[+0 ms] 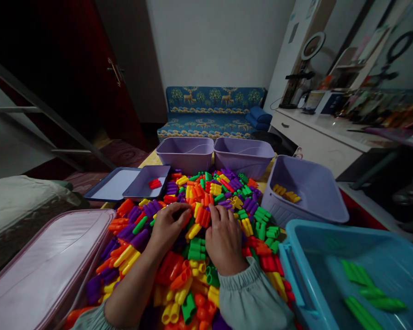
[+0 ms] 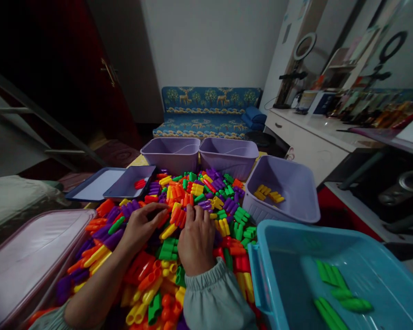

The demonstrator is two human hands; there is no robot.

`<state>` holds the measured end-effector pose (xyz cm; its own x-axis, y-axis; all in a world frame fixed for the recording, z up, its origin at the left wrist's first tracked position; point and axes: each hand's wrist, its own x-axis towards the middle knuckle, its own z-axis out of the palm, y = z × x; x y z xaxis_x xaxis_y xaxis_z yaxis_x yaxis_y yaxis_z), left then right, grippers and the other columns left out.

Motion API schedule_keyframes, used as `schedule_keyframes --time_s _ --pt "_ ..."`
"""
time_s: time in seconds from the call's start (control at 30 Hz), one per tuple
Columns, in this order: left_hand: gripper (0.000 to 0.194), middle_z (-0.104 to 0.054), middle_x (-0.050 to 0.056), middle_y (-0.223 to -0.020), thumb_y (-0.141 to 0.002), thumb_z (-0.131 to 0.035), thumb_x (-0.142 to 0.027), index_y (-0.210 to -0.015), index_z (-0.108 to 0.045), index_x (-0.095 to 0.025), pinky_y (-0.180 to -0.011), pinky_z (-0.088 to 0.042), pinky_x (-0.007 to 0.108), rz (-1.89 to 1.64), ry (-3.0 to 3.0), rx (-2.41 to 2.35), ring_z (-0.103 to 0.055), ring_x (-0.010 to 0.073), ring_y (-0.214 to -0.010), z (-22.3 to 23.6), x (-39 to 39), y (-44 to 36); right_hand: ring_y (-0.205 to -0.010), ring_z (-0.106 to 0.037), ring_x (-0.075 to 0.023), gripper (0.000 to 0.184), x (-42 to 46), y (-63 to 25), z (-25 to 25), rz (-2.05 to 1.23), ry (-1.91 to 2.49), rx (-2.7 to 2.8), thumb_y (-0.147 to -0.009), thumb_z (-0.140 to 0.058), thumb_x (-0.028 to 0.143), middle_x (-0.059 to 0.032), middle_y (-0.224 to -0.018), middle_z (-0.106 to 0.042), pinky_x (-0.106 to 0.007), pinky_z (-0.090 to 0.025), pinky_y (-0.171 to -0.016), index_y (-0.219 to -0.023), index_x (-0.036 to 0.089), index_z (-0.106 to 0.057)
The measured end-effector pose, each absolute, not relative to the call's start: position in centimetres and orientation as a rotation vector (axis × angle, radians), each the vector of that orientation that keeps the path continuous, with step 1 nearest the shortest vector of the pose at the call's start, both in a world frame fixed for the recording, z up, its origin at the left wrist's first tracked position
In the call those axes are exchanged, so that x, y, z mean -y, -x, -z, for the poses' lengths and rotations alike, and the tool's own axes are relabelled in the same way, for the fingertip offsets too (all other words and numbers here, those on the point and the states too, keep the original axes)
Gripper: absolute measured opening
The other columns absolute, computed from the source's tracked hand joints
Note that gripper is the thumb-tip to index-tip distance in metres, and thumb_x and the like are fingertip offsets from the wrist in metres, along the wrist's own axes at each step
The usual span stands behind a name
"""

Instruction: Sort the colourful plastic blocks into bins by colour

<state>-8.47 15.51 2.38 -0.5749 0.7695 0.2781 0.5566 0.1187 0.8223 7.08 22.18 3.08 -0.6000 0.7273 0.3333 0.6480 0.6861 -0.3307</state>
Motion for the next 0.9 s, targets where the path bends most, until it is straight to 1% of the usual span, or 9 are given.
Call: schedule_keyframes --time_s 0.17,0.4,0.6,0.73,0.9 --pt "0.020 -0.075 0.003 -0.084 -0.083 -0.062 -0.030 -0.090 -0.074 -0.017 -0.069 -0.051 0.026 -1.469 -1.329 -2.174 -0.068 0.0175 -0.075 -2.7 -15.4 8.2 -0.111 -0.050 -0.0277 0.053 -22.3 -7.2 -2.9 -0.223 1.041 2.465 -0.083 -0.050 0.011 -0.0116 -0.122 -0.059 -0.041 -0.042 -0.094 -0.136 0.016 -0.052" --pt "0.019 -0.076 0.005 -0.085 -0.081 -0.061 -0.027 -0.090 -0.074 -0.016 -0.071 -0.052 0.027 -1.512 -1.316 -2.143 -0.068 0.0184 -0.076 -2.6 -15.7 8.3 -0.110 -0.051 -0.0268 0.054 -22.3 -7.2 -3.0 -0.180 1.036 2.462 -0.081 -0.050 0.010 -0.0112 -0.122 -0.060 -0.039 -0.042 -0.094 -0.134 0.017 -0.054" --pt "0.017 -0.076 0.005 -0.086 -0.081 -0.061 -0.024 -0.089 -0.074 -0.016 -0.072 -0.052 0.028 -1.553 -1.303 -2.114 -0.069 0.0190 -0.078 -2.4 -15.9 8.3 -0.113 -0.052 -0.0255 0.054 -22.4 -7.4 -2.9 -0.160 0.984 2.470 -0.081 -0.049 0.010 -0.0102 -0.125 -0.060 -0.039 -0.042 -0.101 -0.135 0.015 -0.054" --pt "0.015 -0.075 0.005 -0.086 -0.081 -0.060 -0.020 -0.089 -0.074 -0.017 -0.073 -0.051 0.028 -1.559 -1.314 -2.114 -0.069 0.0178 -0.079 -2.0 -16.1 8.2 -0.114 -0.053 -0.0244 0.056 -22.6 -7.6 -2.5 -0.139 0.961 2.465 -0.081 -0.049 0.009 -0.0087 -0.126 -0.060 -0.038 -0.042 -0.103 -0.136 0.017 -0.053" --pt "0.014 -0.072 0.004 -0.081 -0.081 -0.060 -0.016 -0.086 -0.073 -0.017 -0.068 -0.047 0.026 -1.523 -1.381 -2.159 -0.065 0.0158 -0.073 -2.1 -16.3 8.0 -0.115 -0.053 -0.0237 0.054 -22.9 -7.9 -2.0 -0.102 0.922 2.463 -0.082 -0.048 0.010 -0.0089 -0.126 -0.059 -0.040 -0.041 -0.105 -0.135 0.016 -0.053"
